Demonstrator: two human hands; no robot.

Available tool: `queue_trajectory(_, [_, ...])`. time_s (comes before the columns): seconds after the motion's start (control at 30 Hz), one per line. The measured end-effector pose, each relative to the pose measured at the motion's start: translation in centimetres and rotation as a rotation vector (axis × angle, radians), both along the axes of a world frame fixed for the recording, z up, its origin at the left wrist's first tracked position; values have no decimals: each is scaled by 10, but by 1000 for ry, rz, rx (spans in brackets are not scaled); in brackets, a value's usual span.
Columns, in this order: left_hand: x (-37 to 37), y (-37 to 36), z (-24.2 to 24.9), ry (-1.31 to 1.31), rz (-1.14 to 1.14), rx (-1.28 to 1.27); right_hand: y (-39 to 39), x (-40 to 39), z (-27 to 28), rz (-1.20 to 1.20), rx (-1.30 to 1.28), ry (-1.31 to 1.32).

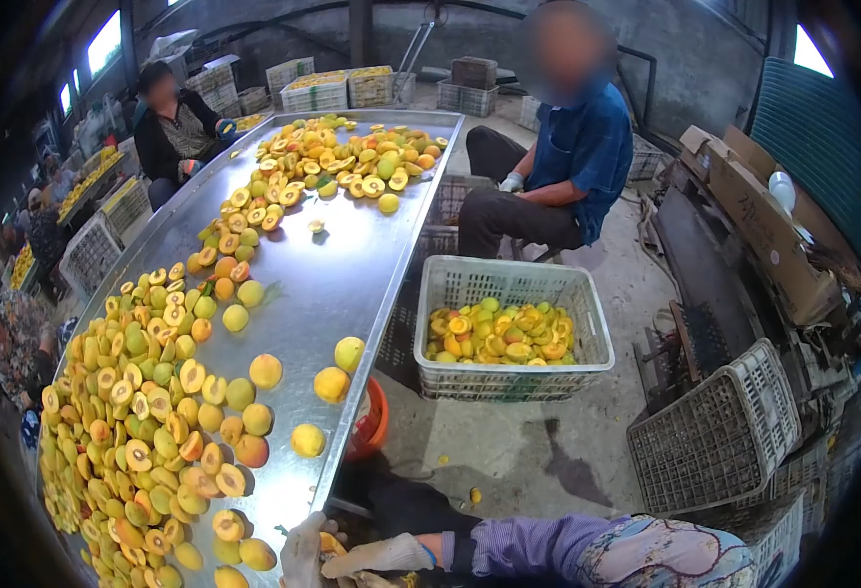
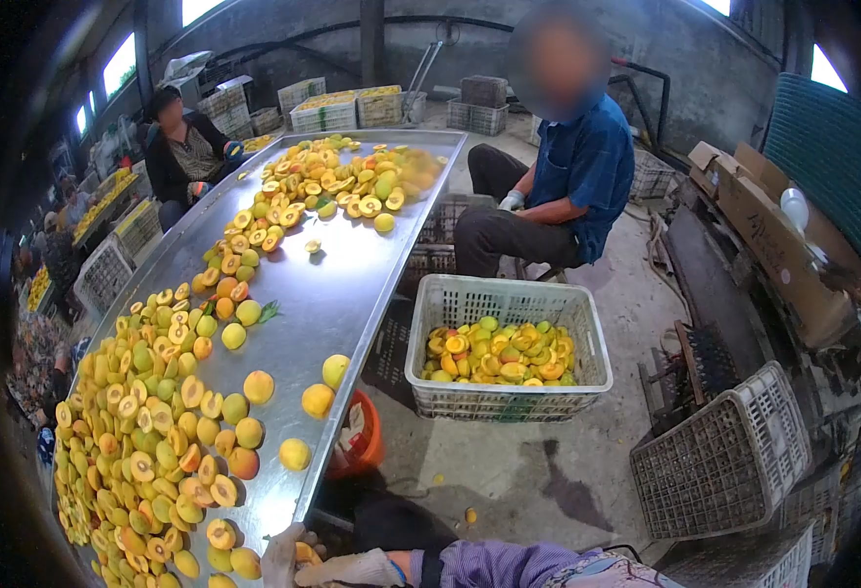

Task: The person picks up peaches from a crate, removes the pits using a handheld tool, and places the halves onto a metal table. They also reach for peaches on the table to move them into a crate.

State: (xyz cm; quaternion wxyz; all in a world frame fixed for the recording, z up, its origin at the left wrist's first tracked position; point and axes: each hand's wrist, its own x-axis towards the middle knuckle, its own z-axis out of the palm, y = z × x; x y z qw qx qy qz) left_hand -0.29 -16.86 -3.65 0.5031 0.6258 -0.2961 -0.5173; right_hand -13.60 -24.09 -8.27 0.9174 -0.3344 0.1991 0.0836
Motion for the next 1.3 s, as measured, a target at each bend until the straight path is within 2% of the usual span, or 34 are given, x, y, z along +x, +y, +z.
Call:
queue_trajectory(0.13, [-1,0,0,32,9,-26,1,2,-20,73,9,9])
queue_trajectory(0.47, [0,1,-4,144,32,-36,0,0,-1,10,-58,-11])
queue_trajectory(0.87, [-5,-2,-1,64,56,-51,1,1,-7,46,-25,10])
queue_trajectory(1.07, [-3,-2,-8,135,96,-20,0,1,-7,59,39,34])
queue_trajectory(1.3, [-5,-1,4,57,34,-35,0,0,5,19,-19,16])
